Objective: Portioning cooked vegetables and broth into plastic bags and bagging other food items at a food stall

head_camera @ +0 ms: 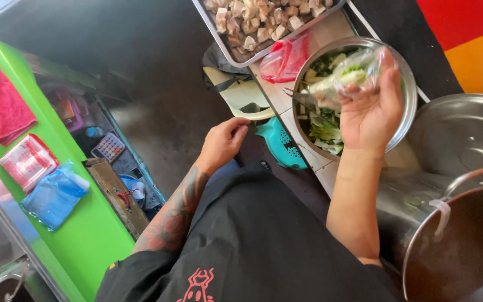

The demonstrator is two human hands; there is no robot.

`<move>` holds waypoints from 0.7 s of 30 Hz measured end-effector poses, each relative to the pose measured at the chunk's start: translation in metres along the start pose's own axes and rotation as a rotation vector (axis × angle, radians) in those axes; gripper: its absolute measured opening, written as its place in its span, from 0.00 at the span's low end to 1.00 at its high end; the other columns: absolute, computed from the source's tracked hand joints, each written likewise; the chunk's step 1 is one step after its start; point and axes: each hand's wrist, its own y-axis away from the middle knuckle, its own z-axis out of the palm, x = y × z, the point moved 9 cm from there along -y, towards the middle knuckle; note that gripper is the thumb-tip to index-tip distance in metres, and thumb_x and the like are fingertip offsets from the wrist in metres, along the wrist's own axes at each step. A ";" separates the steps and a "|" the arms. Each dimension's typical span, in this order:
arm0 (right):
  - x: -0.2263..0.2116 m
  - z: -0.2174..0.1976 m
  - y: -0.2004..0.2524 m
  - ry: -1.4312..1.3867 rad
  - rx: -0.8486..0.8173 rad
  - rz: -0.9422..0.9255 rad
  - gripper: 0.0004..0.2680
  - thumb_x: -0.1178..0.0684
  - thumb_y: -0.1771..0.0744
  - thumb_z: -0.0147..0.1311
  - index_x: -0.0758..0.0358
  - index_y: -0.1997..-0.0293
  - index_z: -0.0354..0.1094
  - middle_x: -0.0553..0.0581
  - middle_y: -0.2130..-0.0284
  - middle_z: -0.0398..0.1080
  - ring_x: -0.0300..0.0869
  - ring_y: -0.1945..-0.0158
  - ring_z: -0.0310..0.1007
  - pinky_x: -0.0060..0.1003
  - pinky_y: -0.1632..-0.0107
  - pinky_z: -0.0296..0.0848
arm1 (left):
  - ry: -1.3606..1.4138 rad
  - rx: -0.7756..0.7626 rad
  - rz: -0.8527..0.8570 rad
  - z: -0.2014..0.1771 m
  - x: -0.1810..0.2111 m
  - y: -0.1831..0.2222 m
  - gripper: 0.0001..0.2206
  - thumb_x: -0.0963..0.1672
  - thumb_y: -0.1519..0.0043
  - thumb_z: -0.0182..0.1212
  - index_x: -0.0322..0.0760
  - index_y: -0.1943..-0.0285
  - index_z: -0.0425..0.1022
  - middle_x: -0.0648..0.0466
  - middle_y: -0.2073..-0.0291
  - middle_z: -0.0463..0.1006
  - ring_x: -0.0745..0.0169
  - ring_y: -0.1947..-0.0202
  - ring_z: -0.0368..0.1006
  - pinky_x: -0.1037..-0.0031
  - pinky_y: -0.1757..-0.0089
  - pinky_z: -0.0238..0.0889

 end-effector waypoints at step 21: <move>0.202 0.040 -0.170 0.441 0.114 0.253 0.05 0.50 0.31 0.58 0.51 0.53 0.77 0.51 0.67 0.77 0.44 0.61 0.81 0.39 0.53 0.82 | 0.000 0.225 -0.387 -0.278 -0.204 -0.035 0.16 0.51 0.35 0.50 0.54 0.43 0.78 0.63 0.48 0.83 0.57 0.46 0.77 0.64 0.50 0.66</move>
